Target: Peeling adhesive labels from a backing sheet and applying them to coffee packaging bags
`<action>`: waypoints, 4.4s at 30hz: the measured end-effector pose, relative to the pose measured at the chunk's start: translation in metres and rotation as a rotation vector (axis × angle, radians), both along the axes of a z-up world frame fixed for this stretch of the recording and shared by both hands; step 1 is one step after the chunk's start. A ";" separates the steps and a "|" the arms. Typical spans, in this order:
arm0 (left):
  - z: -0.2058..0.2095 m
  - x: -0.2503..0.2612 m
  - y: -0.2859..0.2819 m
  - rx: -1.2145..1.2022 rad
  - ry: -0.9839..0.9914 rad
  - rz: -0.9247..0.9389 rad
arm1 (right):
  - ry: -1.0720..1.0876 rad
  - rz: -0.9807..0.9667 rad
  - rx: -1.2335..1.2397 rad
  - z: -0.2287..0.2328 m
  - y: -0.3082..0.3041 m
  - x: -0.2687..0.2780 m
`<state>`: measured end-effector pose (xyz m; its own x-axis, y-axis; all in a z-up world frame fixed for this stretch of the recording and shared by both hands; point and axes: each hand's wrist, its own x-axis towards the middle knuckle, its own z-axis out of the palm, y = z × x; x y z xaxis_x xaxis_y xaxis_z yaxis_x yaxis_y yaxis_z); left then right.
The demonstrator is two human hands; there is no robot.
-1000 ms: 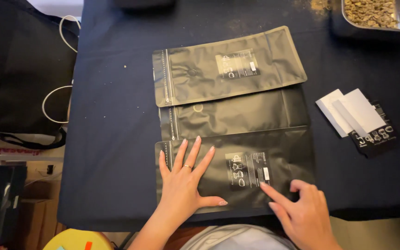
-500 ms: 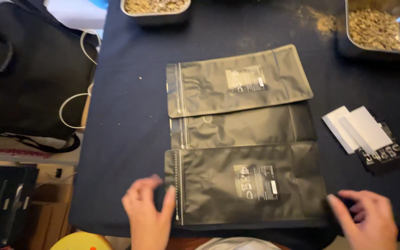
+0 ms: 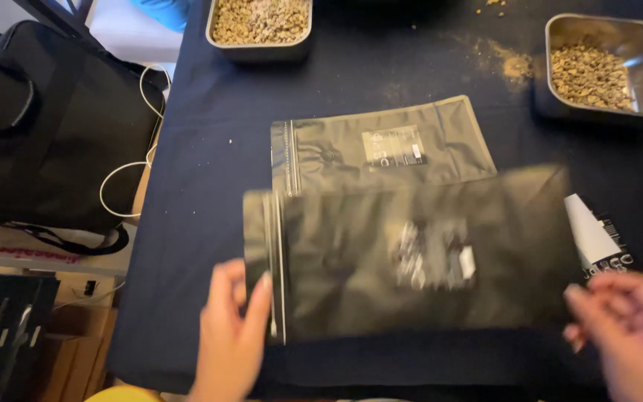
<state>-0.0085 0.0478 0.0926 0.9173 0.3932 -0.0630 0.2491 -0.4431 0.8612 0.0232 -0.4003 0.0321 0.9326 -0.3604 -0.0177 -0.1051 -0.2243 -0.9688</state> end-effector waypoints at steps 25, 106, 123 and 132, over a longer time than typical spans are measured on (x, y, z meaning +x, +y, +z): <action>-0.101 0.078 -0.017 0.386 -0.124 -0.175 | -0.142 0.227 -1.452 -0.049 0.089 0.066; 0.034 -0.019 -0.109 -0.519 0.134 -0.194 | 0.088 0.532 0.437 0.050 0.129 -0.053; 0.030 -0.025 -0.111 -0.778 -0.015 -0.231 | -0.090 0.617 0.211 0.070 0.134 -0.057; 0.030 -0.023 -0.111 -0.635 -0.047 -0.250 | -0.116 0.589 0.113 0.068 0.132 -0.057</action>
